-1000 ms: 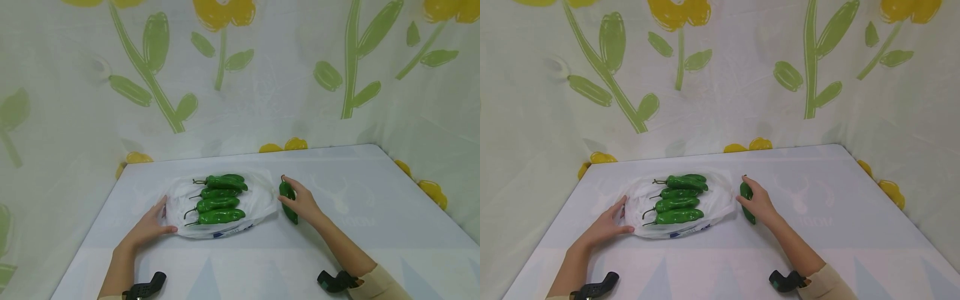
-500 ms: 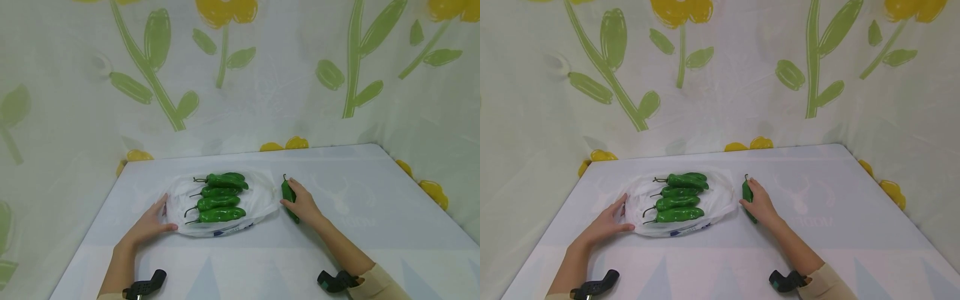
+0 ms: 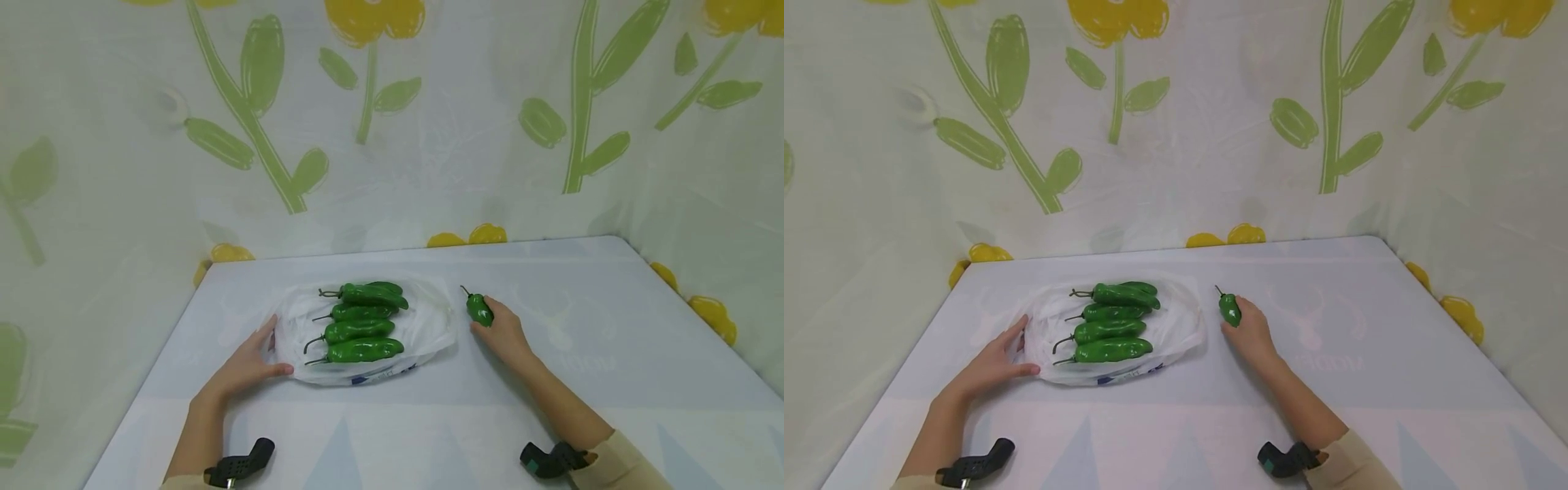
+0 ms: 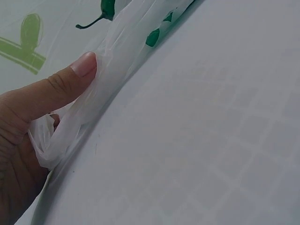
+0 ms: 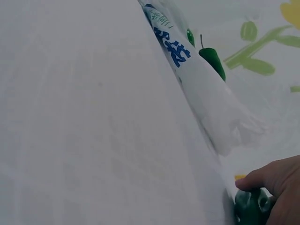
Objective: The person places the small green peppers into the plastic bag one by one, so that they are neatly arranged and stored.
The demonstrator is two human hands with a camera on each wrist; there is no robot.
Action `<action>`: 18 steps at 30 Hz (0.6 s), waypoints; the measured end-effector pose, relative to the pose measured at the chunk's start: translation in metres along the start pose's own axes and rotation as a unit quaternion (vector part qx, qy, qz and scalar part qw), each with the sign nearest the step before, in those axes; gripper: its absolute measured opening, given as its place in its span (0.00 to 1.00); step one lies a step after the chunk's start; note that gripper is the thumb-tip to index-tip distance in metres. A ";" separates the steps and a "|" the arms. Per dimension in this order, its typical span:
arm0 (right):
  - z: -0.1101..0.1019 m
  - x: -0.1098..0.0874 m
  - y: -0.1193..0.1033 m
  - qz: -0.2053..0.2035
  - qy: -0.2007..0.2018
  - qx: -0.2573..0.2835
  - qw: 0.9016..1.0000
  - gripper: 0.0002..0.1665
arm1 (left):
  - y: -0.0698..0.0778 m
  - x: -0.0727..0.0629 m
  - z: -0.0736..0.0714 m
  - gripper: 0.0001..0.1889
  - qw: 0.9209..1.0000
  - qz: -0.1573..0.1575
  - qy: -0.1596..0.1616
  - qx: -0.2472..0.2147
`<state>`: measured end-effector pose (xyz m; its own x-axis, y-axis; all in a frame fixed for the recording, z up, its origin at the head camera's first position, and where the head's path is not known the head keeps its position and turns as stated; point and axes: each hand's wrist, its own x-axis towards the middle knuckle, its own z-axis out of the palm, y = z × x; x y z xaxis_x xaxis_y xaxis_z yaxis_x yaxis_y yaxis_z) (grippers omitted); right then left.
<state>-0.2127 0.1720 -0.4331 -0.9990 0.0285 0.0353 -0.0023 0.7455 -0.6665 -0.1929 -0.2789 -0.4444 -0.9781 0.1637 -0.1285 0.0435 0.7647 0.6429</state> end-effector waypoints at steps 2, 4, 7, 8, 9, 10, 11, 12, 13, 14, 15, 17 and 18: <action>-0.001 0.000 0.000 0.005 0.003 0.006 1.000 0.38 | 0.000 0.000 0.000 0.62 1.000 -0.001 -0.001 0.001; -0.002 0.000 -0.001 0.006 0.008 0.014 1.000 0.39 | 0.000 0.000 0.000 0.62 1.000 -0.001 -0.003 0.001; -0.005 0.000 -0.003 -0.005 0.024 0.029 0.999 0.38 | 0.000 0.001 -0.001 0.62 1.000 -0.001 -0.004 0.001; -0.007 0.000 -0.004 -0.008 0.029 0.034 0.999 0.38 | 0.000 0.001 -0.001 0.62 1.000 -0.001 -0.003 0.000; -0.008 -0.001 -0.005 -0.016 0.035 0.037 0.999 0.38 | 0.000 0.002 0.000 0.62 1.000 0.001 -0.001 0.000; -0.010 -0.001 -0.006 -0.023 0.041 0.042 0.998 0.38 | 0.000 0.002 0.000 0.62 1.000 0.001 0.000 0.001; -0.011 0.000 -0.007 -0.030 0.047 0.046 0.997 0.38 | 0.000 0.002 0.000 0.62 1.000 0.003 0.000 0.001; -0.013 0.000 -0.009 -0.036 0.054 0.048 0.997 0.38 | 0.000 0.003 0.000 0.62 1.000 0.004 0.000 0.001; -0.014 0.000 -0.010 -0.042 0.062 0.050 0.996 0.37 | 0.001 0.003 0.000 0.62 1.000 0.005 0.000 0.002; -0.015 0.000 -0.012 -0.047 0.069 0.050 0.995 0.37 | 0.000 0.003 0.000 0.61 1.000 0.006 0.000 0.002; -0.016 0.001 -0.014 -0.055 0.075 0.051 0.994 0.36 | 0.000 0.003 0.000 0.61 1.000 0.006 -0.001 0.001; -0.018 0.002 -0.018 -0.062 0.081 0.053 0.993 0.36 | 0.000 0.002 0.000 0.61 1.000 0.008 -0.001 0.000; -0.019 0.002 -0.021 -0.066 0.083 0.054 0.993 0.36 | 0.000 0.002 -0.001 0.61 1.000 0.009 -0.001 0.000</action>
<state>-0.2137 0.1692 -0.4054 -0.9684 0.0522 0.2437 -0.1459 0.6740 -0.7242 -0.1950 -0.2788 -0.4438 -0.9769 0.1785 -0.1177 0.0615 0.7620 0.6446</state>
